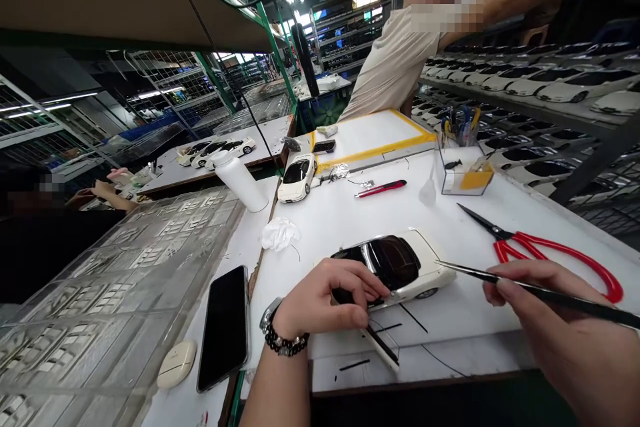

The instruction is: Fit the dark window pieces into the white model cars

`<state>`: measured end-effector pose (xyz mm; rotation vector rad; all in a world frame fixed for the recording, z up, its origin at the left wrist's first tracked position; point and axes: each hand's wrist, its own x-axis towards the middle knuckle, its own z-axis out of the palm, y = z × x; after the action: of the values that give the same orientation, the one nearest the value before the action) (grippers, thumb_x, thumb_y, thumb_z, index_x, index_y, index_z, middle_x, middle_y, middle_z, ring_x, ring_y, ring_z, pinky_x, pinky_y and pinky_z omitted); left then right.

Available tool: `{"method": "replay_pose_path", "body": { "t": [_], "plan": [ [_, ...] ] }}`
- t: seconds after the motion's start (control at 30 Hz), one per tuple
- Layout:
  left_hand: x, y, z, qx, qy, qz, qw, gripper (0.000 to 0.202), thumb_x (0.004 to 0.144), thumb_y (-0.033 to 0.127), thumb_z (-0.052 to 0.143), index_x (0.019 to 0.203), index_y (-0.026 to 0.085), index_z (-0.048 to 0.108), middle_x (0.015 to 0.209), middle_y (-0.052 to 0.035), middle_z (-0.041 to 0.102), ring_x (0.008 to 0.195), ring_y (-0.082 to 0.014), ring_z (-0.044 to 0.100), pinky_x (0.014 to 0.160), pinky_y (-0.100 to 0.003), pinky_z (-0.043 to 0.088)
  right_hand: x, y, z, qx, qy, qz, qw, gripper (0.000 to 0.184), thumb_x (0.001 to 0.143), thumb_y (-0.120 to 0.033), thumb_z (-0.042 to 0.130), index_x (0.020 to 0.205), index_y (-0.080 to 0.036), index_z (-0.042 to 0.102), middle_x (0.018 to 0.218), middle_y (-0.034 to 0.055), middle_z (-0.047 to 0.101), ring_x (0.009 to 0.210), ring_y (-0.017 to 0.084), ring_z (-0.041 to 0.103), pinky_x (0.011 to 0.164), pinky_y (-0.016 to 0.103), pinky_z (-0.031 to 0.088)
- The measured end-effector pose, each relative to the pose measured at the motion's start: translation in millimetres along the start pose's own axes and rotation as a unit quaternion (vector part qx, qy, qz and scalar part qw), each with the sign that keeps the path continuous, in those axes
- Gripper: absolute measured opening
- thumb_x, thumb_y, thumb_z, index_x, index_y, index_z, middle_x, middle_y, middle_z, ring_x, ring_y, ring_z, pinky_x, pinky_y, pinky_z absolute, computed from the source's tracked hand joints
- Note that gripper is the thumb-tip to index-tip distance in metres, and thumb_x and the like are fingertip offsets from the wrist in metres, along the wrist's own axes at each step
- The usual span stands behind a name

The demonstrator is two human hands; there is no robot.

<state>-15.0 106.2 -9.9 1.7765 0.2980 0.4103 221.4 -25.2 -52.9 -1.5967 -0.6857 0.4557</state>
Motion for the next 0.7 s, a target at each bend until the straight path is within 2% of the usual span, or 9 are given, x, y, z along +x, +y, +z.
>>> {"method": "replay_pose_path", "body": {
  "t": [0.2,0.3,0.37,0.43,0.47,0.53,0.57,0.63,0.7],
  "plan": [
    [1.3,1.4,1.4,0.016,0.009,0.015,1.0,0.051,0.075,0.061,0.063,0.063,0.011,0.066,0.099,-0.0177,0.067,0.089,-0.0258,0.064,0.078,-0.033,0.051,29.4,-7.3,-8.4,-0.029,-0.001,-0.073,0.997,0.04,0.058,-0.052,0.076,0.079,-0.022,0.058,0.082,0.0027,0.066,0.076,0.023,0.064,0.065,0.03,0.05],
    [0.9,0.7,1.0,0.025,0.009,0.026,0.999,0.051,0.078,0.06,0.061,0.062,0.011,0.065,0.097,-0.0164,0.067,0.087,-0.024,0.064,0.076,-0.031,0.05,61.2,-5.2,-8.6,-0.152,-0.013,-0.155,0.976,0.034,0.069,-0.051,0.068,0.082,-0.021,0.056,0.081,0.0025,0.064,0.075,0.022,0.061,0.064,0.032,0.047],
    [0.7,-0.3,0.5,0.03,0.015,0.026,0.999,0.053,0.082,0.058,0.056,0.061,0.011,0.065,0.096,-0.015,0.068,0.085,-0.0218,0.064,0.075,-0.029,0.05,80.9,-2.1,-10.0,-0.267,-0.067,-0.263,0.925,0.024,0.079,-0.045,0.057,0.083,-0.021,0.055,0.079,0.0028,0.061,0.071,0.021,0.057,0.063,0.033,0.044],
    [0.8,-1.0,0.0,0.036,0.022,0.019,0.999,0.056,0.087,0.057,0.049,0.06,0.012,0.066,0.096,-0.0141,0.068,0.084,-0.02,0.063,0.075,-0.028,0.05,94.7,1.3,-12.1,-0.368,-0.154,-0.379,0.835,0.013,0.084,-0.027,0.045,0.085,-0.021,0.056,0.08,0.0049,0.059,0.073,0.022,0.055,0.065,0.036,0.041],
    [0.9,-1.2,-0.1,0.039,0.025,0.017,0.999,0.057,0.089,0.057,0.046,0.06,0.012,0.066,0.096,-0.0138,0.068,0.083,-0.0195,0.063,0.075,-0.027,0.05,99.3,2.8,-13.1,-0.408,-0.202,-0.419,0.786,0.018,0.082,-0.017,0.04,0.085,-0.021,0.057,0.083,0.006,0.059,0.076,0.023,0.054,0.068,0.038,0.041],
    [1.2,-1.2,-0.2,0.043,0.028,0.018,0.999,0.06,0.09,0.057,0.042,0.059,0.012,0.066,0.095,-0.0137,0.068,0.083,-0.019,0.063,0.074,-0.027,0.05,106.2,4.9,-13.7,-0.465,-0.289,-0.44,0.712,0.034,0.074,-0.002,0.035,0.085,-0.022,0.06,0.087,0.0065,0.059,0.082,0.025,0.055,0.074,0.041,0.039],
    [1.4,-1.2,-0.1,0.046,0.029,0.02,0.998,0.061,0.091,0.058,0.04,0.059,0.012,0.066,0.095,-0.0137,0.068,0.082,-0.0189,0.063,0.074,-0.027,0.049,109.7,5.4,-12.7,-0.476,-0.326,-0.425,0.698,0.039,0.072,0.001,0.033,0.085,-0.023,0.062,0.089,0.0059,0.06,0.084,0.025,0.055,0.076,0.041,0.039],
    [1.6,-1.1,0.0,0.051,0.028,0.023,0.998,0.063,0.091,0.059,0.039,0.059,0.012,0.066,0.094,-0.0136,0.068,0.082,-0.0189,0.063,0.074,-0.026,0.049,119.5,5.7,-6.2,-0.453,-0.374,-0.366,0.722,0.039,0.071,0.001,0.038,0.086,-0.025,0.063,0.089,0.0037,0.062,0.084,0.023,0.057,0.078,0.039,0.041],
    [1.6,-1.1,0.1,0.054,0.027,0.025,0.998,0.064,0.09,0.06,0.038,0.058,0.012,0.065,0.093,-0.0134,0.068,0.084,-0.0191,0.063,0.074,-0.026,0.049,133.4,6.1,7.7,-0.4,-0.343,-0.293,0.798,0.029,0.073,-0.006,0.047,0.09,-0.023,0.061,0.081,0.0026,0.062,0.075,0.022,0.059,0.07,0.034,0.043]
  ]
}}
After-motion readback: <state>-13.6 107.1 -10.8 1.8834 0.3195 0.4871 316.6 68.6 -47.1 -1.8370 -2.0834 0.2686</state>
